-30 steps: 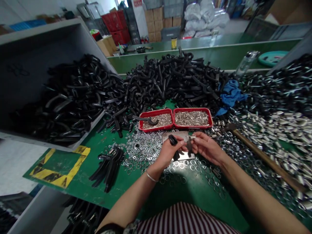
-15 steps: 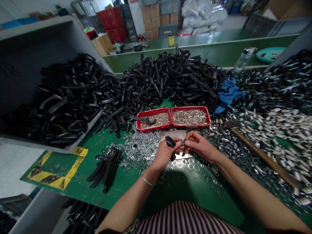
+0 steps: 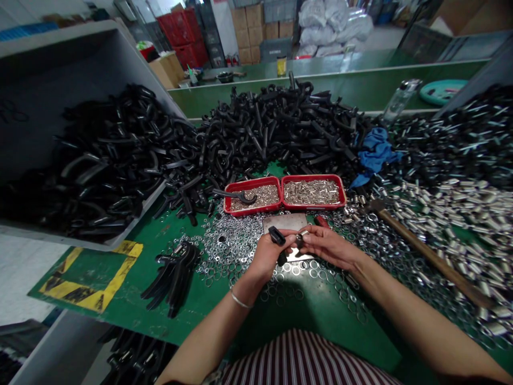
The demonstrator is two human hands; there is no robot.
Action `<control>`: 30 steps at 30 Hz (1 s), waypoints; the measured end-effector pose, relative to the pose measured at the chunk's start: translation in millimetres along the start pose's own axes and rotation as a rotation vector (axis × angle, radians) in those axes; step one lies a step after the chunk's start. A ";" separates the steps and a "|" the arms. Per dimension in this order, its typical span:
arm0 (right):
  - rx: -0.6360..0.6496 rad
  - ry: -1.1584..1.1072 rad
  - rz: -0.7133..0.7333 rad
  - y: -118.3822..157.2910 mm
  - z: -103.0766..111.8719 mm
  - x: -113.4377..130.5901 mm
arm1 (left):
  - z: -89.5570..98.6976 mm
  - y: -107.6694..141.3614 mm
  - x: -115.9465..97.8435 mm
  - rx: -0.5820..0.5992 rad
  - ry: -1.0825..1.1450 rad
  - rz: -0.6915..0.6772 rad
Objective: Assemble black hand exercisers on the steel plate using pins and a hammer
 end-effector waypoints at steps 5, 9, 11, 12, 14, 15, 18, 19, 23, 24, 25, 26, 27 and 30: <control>-0.036 -0.019 -0.018 -3.0 1.3 -3.6 | 8.8 0.4 -3.1 -0.197 -0.026 -0.015; -0.009 -0.008 -0.041 -2.3 -2.9 0.0 | 3.5 2.0 -8.1 -0.166 -0.054 -0.041; 0.022 -0.042 -0.091 -2.0 -3.2 -2.7 | 2.4 3.2 -6.1 -0.124 -0.073 -0.045; 0.040 -0.065 -0.113 -2.2 -2.8 -4.6 | 2.4 3.7 -4.7 -0.098 -0.085 -0.046; 0.070 -0.082 -0.147 -3.8 -0.5 -7.9 | 3.3 4.3 -3.5 -0.037 -0.133 -0.054; 0.071 -0.060 -0.145 -5.5 1.9 -7.9 | 4.7 4.3 -4.7 -0.010 -0.179 -0.060; 0.012 0.186 -0.037 -13.0 13.8 4.1 | 12.3 2.8 -19.5 0.034 -0.437 -0.135; -0.019 0.299 0.023 -15.1 17.8 12.1 | 15.1 1.8 -26.6 0.048 -0.523 -0.170; -0.093 0.626 0.215 -15.5 23.5 43.2 | 24.1 -5.7 -42.5 0.124 -0.498 -0.174; -0.103 0.650 0.235 -14.0 22.8 47.1 | 24.9 -8.0 -42.9 0.127 -0.419 -0.160; -0.113 0.650 0.244 -12.2 21.5 48.7 | 24.5 -10.2 -42.6 0.124 -0.340 -0.157; -0.130 0.625 0.249 -10.4 20.0 48.4 | 22.5 -12.3 -41.2 0.123 -0.274 -0.158; -0.151 0.584 0.255 -8.5 18.0 46.5 | 19.1 -14.3 -39.1 0.127 -0.223 -0.162; -0.233 0.442 0.302 -4.1 10.4 36.1 | 5.9 -20.2 -28.7 0.133 -0.151 -0.142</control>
Point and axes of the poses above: each hand's wrist, its own y-axis away from the middle knuckle, its own z-axis out of the back of the hand, x = y × z, the point moved 6 cm from there along -y, towards the middle knuckle, and after that the axes turned 3 degrees about y, right-handed, at the moved point
